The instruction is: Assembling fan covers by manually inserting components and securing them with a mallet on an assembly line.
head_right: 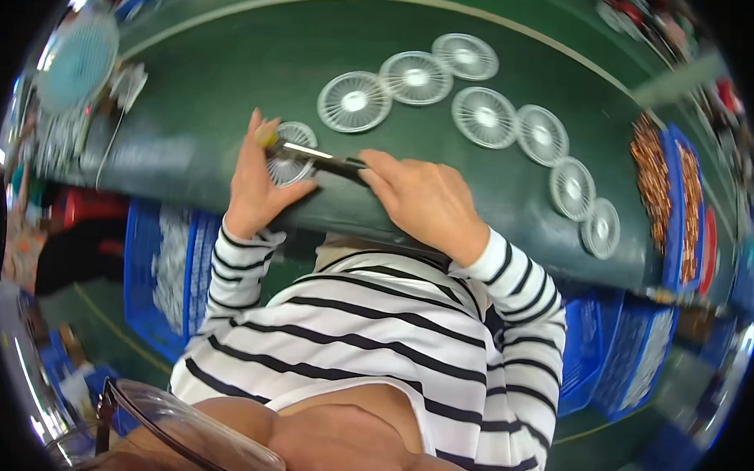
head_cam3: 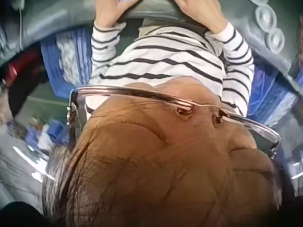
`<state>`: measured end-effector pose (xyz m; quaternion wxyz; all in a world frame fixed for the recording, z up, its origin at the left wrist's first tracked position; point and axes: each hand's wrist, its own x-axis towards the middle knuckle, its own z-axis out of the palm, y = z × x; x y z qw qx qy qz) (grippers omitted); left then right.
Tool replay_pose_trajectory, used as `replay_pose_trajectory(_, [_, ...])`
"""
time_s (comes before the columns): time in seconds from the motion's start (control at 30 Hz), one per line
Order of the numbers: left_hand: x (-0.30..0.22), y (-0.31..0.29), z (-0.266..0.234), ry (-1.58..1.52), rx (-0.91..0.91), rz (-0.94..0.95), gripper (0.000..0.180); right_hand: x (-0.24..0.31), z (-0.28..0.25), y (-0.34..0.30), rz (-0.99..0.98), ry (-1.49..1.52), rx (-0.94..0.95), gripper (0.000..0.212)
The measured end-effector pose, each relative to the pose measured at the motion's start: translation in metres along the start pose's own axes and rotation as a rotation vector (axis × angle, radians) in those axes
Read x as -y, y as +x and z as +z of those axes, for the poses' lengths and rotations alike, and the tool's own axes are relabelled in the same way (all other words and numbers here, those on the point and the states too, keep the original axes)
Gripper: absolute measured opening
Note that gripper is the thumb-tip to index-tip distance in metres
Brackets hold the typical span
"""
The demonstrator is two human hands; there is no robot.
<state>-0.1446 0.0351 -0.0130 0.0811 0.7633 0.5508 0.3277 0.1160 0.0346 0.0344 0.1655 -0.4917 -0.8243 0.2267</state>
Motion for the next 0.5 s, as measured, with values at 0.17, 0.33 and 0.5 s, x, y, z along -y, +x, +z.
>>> replay_pose_trajectory(0.17, [-0.015,-0.002,0.002,0.111,-0.070,0.136,0.065,-0.036,-0.029,-0.050,0.099,0.239,-0.269,0.035])
replay_pose_trajectory(0.33, [-0.014,0.005,0.005,-0.132,-0.153,-0.037,0.037,-0.091,-0.060,-0.118,0.402,-0.089,-0.641,0.024])
replay_pose_trajectory(0.5, [-0.038,0.039,0.011,-0.071,0.031,0.175,0.053,-0.140,-0.057,-0.147,0.417,-0.487,-0.684,0.023])
